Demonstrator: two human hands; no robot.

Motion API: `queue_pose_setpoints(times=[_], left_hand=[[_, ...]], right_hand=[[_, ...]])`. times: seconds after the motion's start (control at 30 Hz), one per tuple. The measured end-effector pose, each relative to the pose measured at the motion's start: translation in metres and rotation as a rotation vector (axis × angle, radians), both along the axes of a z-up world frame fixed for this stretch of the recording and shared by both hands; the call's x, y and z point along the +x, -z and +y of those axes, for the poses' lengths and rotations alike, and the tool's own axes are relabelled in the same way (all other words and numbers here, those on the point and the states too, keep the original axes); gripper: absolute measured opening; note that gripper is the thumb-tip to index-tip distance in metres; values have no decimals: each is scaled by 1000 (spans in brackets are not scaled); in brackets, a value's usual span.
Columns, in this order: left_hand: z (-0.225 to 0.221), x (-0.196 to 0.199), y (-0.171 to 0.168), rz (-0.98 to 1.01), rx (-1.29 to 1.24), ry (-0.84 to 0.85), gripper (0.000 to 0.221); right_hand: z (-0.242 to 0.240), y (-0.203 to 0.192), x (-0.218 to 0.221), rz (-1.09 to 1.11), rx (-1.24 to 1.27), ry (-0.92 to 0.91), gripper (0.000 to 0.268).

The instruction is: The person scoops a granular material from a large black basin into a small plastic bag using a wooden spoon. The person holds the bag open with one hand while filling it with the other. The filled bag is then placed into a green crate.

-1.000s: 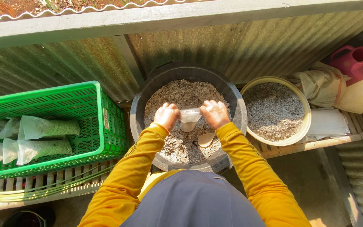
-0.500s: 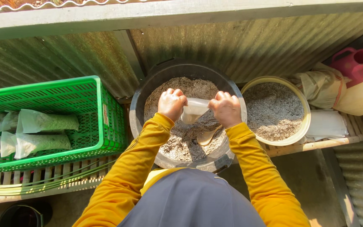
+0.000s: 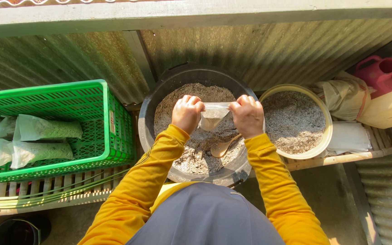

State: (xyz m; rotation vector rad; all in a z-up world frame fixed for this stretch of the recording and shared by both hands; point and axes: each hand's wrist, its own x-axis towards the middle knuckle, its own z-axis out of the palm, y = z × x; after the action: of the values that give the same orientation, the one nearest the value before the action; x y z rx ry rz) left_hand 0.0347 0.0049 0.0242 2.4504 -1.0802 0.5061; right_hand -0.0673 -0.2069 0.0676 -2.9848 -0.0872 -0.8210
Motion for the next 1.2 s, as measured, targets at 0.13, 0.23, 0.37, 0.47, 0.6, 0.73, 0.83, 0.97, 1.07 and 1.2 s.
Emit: queue_pose_setpoints(times=[0.13, 0.23, 0.37, 0.47, 0.6, 0.73, 0.83, 0.97, 1.07, 1.2], left_hand=[[1, -3, 4, 120, 337, -57, 18], [-2, -4, 8, 141, 314, -61, 17], [-1, -5, 26, 244, 333, -68, 20], [-1, -10, 35, 336, 330, -75, 19], [-2, -18, 33, 450, 419, -35, 17], [-8, -23, 20, 558, 341, -138, 35], [-10, -23, 13, 589, 334, -196, 28], [-14, -23, 9, 739, 294, -222, 29], [-15, -22, 11, 848, 220, -241, 35], [-17, -24, 21, 844, 67, -238, 38]], right_hand=[[5, 12, -4, 11, 84, -102, 6], [2, 15, 2, -25, 99, -56, 6], [2, 29, 0, 68, 79, -73, 3], [4, 45, -5, 103, 104, -92, 2], [5, 65, -3, 178, 81, -132, 6], [7, 72, -6, 222, 93, -154, 7], [11, 64, -7, 232, 78, -167, 4], [18, 50, 0, 214, 42, -215, 2], [20, 46, 4, 195, 40, -204, 3], [-1, 64, -2, 195, 403, -261, 12]])
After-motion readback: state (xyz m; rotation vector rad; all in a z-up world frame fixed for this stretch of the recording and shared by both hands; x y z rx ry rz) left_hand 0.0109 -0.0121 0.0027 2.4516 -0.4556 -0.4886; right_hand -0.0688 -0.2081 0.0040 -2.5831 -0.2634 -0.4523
